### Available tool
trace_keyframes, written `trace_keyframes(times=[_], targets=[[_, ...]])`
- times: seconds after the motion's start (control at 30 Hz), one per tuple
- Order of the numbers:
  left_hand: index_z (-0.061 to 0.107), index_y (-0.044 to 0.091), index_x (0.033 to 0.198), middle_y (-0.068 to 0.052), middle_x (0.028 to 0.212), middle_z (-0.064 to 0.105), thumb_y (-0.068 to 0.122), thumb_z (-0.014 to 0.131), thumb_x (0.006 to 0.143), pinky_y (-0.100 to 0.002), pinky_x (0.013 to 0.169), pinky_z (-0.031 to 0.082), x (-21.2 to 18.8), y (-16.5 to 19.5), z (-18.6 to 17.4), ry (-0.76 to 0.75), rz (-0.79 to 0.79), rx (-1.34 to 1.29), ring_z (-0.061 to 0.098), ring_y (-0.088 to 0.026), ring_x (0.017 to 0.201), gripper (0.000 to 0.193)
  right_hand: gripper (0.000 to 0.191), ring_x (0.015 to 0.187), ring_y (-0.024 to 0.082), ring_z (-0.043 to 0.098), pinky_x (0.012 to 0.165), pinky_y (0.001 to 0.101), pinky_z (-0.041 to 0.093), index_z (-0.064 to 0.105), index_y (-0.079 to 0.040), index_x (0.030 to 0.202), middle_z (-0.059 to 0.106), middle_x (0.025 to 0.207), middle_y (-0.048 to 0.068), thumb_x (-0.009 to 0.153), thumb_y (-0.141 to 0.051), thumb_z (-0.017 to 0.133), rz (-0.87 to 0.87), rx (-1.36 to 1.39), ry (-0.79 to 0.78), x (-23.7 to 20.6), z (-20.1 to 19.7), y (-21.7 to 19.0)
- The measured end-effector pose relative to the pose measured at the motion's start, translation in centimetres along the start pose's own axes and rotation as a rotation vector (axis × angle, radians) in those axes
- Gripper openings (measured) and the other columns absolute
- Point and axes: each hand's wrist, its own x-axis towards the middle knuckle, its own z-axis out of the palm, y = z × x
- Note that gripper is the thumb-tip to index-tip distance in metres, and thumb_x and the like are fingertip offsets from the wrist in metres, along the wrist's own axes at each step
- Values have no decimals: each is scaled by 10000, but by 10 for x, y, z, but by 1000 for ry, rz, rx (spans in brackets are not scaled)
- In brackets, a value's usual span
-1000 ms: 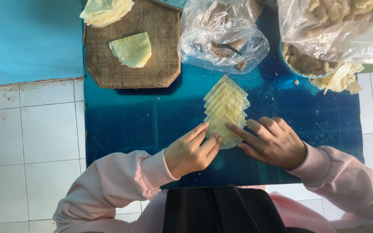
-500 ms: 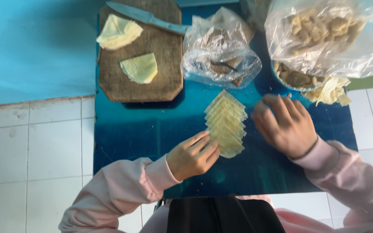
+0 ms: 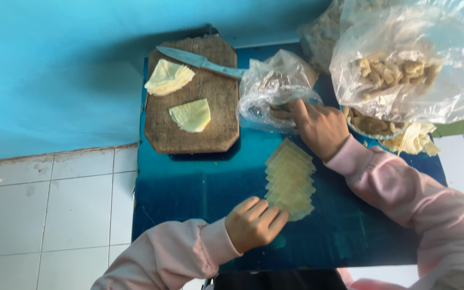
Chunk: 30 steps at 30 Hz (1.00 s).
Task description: The person stacks thin square pastry sheets in an overlapping pattern on a blue table, spoons brown filling from a plastic-lined container onto the stack, and presses and aligns the sheets together by hand, repeating the spooning and pressing steps.
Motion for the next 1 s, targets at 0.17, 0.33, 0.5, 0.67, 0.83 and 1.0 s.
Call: trace_keyframes(times=[0.17, 0.33, 0.5, 0.67, 0.83, 1.0], targets=[[704, 95, 933, -3, 880, 660, 124, 716, 919, -283, 738, 498, 2, -4, 3, -4, -22, 1, 638, -147, 768, 34, 298, 844, 261, 699, 670, 368, 555, 604, -41, 1161, 657, 921, 86, 867, -52, 646, -46, 51, 36, 3, -22, -1], [715, 103, 940, 4, 916, 683, 135, 720, 943, -285, 755, 508, 1, -5, 8, -27, -42, -31, 654, -143, 784, 33, 533, 882, 227, 679, 730, 329, 575, 616, 42, 1304, 656, 1025, 99, 773, 2, 644, -91, -84, 3, -2, -40, 4], [723, 101, 959, 4, 929, 691, 142, 716, 936, -282, 759, 508, 1, -8, 12, -29, -37, -42, 658, -144, 787, 47, 545, 930, 195, 676, 767, 312, 580, 621, 56, 1299, 647, 1024, 71, 757, 6, 644, -186, -127, 59, -6, -35, 3], [765, 114, 1075, 2, 885, 656, 141, 723, 965, -283, 739, 502, 11, -9, 3, -61, -26, -41, 640, -148, 768, 121, 497, 894, 189, 662, 763, 306, 583, 648, 56, 1267, 633, 985, 68, 780, -36, 684, -219, -174, 81, 1, -30, 4], [744, 106, 1124, -66, 1136, 692, 171, 704, 946, -368, 813, 518, 32, -34, -25, 71, -3, 81, 655, -243, 978, 194, 450, 902, 185, 661, 739, 281, 594, 663, 56, 1205, 636, 998, 78, 765, -30, 688, -204, -273, 105, 12, -39, 8], [759, 103, 1180, -42, 1417, 638, 136, 676, 891, -498, 1008, 497, 76, -103, -6, 44, -95, 279, 550, -296, 1291, 303, 376, 856, 134, 636, 657, 222, 573, 688, 69, 1145, 639, 975, 59, 781, -23, 685, -146, -493, 95, 21, -37, 5]])
